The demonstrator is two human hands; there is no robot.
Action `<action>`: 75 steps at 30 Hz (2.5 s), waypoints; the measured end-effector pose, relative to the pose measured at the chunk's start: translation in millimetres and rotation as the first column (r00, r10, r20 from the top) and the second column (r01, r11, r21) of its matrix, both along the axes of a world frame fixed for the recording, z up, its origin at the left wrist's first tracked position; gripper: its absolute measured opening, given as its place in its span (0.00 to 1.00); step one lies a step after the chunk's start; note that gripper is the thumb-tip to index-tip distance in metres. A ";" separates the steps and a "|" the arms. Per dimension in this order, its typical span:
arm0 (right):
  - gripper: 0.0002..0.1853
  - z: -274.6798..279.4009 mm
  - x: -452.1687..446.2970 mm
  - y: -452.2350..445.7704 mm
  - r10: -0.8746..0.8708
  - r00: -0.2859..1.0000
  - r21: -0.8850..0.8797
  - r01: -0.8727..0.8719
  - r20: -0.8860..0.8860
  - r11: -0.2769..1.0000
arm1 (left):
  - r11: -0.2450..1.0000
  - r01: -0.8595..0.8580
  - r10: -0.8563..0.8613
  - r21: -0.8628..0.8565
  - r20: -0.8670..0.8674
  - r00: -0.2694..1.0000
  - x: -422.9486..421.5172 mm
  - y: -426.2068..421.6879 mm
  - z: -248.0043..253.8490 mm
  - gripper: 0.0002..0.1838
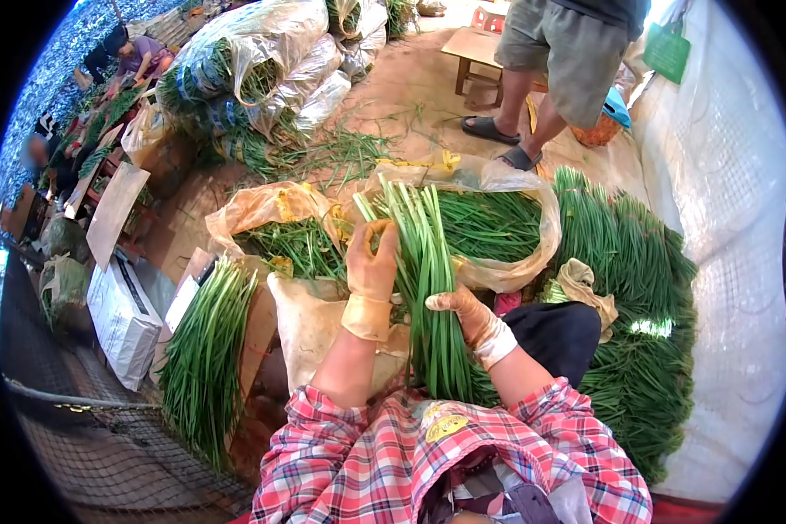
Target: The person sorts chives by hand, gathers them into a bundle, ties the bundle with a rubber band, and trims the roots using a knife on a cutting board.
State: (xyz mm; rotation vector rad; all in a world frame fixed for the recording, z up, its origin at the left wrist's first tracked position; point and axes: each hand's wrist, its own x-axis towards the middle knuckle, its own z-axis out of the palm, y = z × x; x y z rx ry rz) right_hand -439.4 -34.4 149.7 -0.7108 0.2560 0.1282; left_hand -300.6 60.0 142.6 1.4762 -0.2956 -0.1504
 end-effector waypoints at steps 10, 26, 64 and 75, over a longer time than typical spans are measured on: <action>0.34 7.8 4.9 4.7 0.067 0.997 -0.049 -0.065 0.040 0.997 | 0.987 0.112 -0.089 0.113 -0.190 0.978 5.8 11.7 28.9 0.08; 0.31 -16.8 -13.2 -36.5 -0.074 0.997 0.102 0.069 0.038 0.992 | 0.968 -0.207 0.248 -0.139 0.478 0.843 112.4 89.6 173.2 0.20; 0.35 30.7 30.2 -4.2 0.404 0.861 -0.204 -0.355 0.309 0.912 | 0.510 0.662 -0.852 -0.549 -0.217 0.477 13.0 21.8 112.4 0.26; 0.29 -113.0 -42.6 -110.2 -0.029 0.895 -0.862 -0.437 -0.445 -0.256 | 0.777 0.128 -0.055 -0.616 0.135 0.989 116.4 131.9 185.0 0.08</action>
